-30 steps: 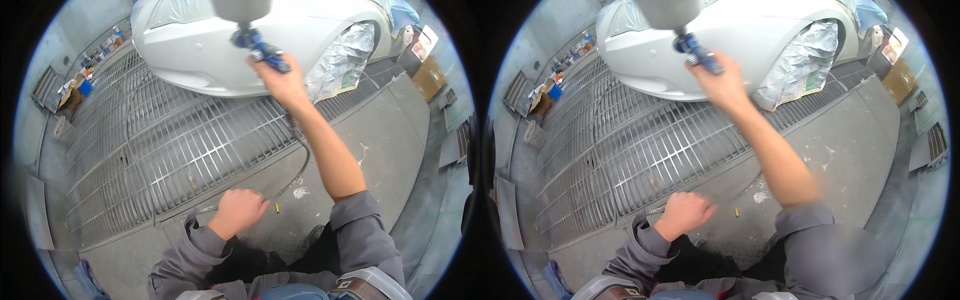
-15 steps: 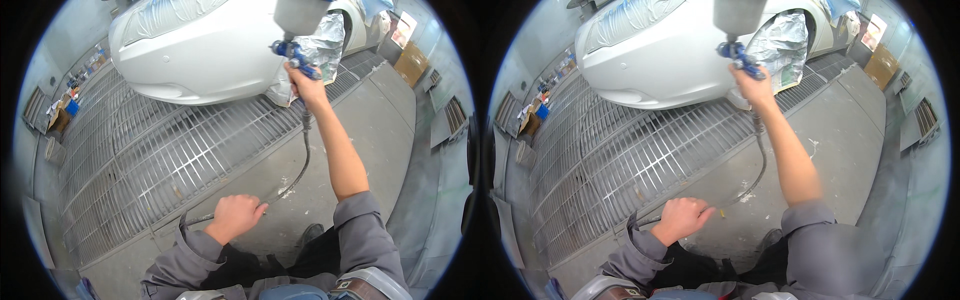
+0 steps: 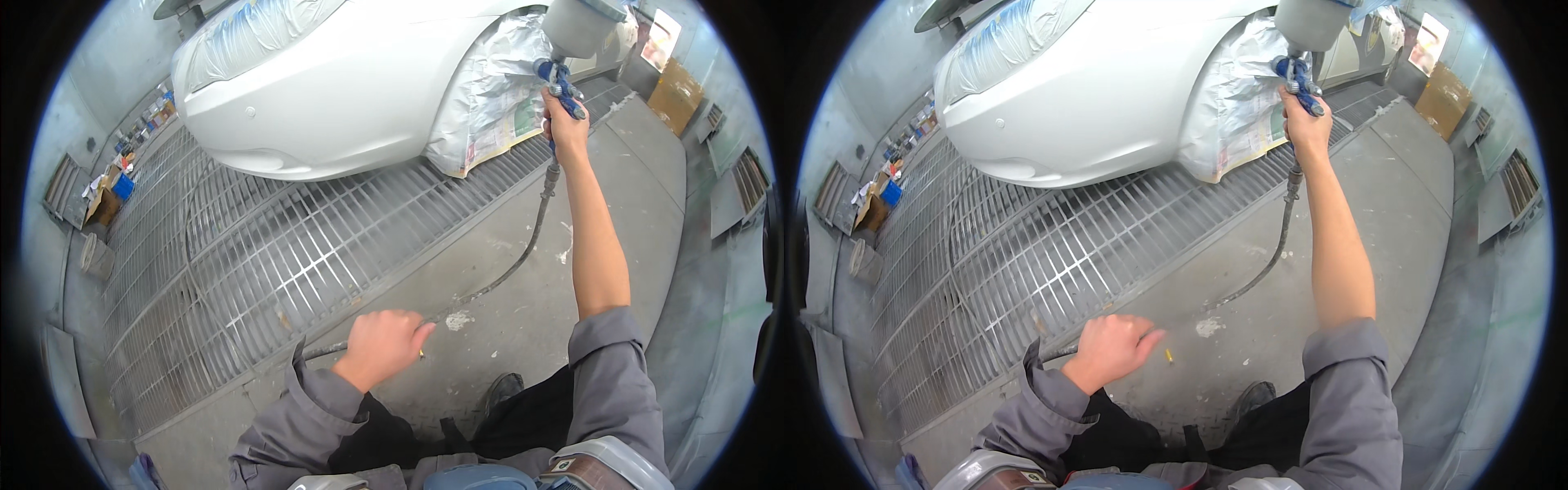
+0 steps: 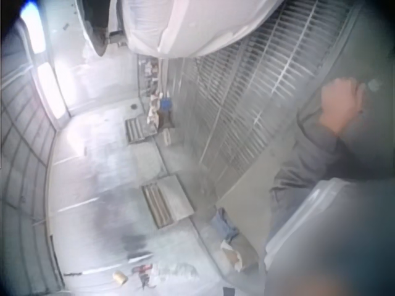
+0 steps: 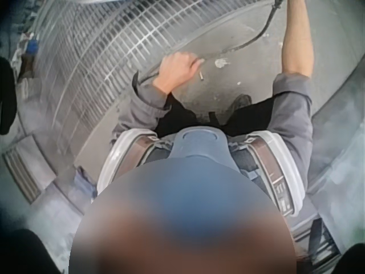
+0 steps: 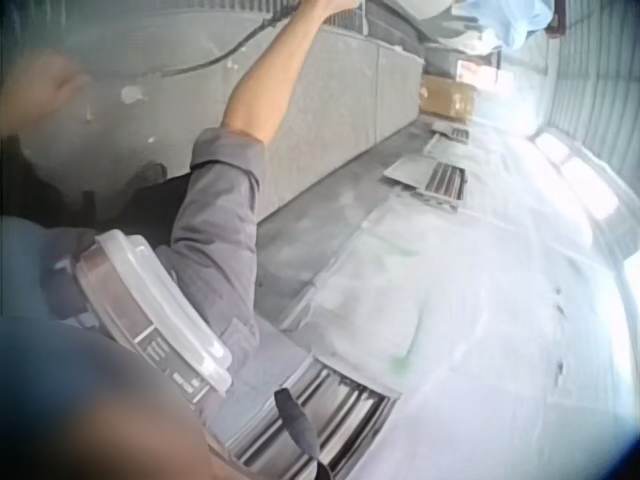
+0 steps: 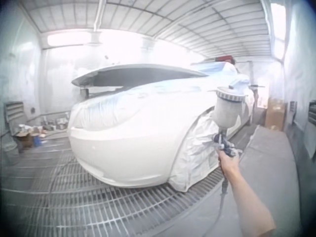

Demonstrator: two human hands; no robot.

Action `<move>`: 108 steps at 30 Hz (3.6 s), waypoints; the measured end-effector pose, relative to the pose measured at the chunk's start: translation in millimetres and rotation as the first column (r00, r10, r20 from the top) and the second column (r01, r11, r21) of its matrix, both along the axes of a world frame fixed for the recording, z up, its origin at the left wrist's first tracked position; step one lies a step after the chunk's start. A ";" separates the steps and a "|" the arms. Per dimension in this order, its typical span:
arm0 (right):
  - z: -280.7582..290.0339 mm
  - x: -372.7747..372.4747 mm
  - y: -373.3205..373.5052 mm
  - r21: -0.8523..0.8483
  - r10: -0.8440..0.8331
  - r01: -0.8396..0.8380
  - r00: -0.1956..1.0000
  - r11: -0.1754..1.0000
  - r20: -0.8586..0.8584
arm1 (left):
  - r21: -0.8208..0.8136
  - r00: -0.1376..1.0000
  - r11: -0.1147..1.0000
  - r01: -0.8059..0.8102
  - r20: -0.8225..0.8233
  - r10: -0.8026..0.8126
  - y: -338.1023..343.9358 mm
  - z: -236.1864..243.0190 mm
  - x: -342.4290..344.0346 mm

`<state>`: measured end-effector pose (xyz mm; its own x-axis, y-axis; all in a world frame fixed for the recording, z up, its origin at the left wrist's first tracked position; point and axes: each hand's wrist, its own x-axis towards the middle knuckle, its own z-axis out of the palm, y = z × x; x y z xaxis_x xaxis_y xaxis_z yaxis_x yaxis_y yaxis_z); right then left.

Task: The person uses a spray gun to apply white paint to a car hood in a paint booth. The hood is masked with plastic and tape, and the person moves the spray gun in steady passes across the surface. The person then refills the spray gun from a paint can.

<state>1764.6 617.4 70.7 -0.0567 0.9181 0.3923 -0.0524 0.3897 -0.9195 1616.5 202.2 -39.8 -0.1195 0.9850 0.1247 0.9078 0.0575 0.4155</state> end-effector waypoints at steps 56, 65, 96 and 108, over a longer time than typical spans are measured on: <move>-151.3 -61.4 -70.2 0.102 0.069 -0.089 0.980 0.991 0.187 | 0.034 0.991 0.990 -0.137 -0.002 0.137 11.8 -1.1 3.0; -162.1 -182.2 -172.4 0.189 0.407 -0.442 0.892 0.877 0.196 | 0.000 0.981 0.982 -0.190 -0.032 0.190 -16.8 2.4 -13.7; -201.5 -41.7 -39.9 -0.011 0.065 -0.065 0.997 0.998 -0.041 | 0.047 0.986 0.985 -0.165 0.010 0.164 14.9 -2.4 14.9; -254.6 -139.8 -122.2 0.099 0.244 -0.263 0.955 0.960 0.169 | 0.163 0.976 0.962 -0.220 0.034 0.217 -7.4 5.6 4.0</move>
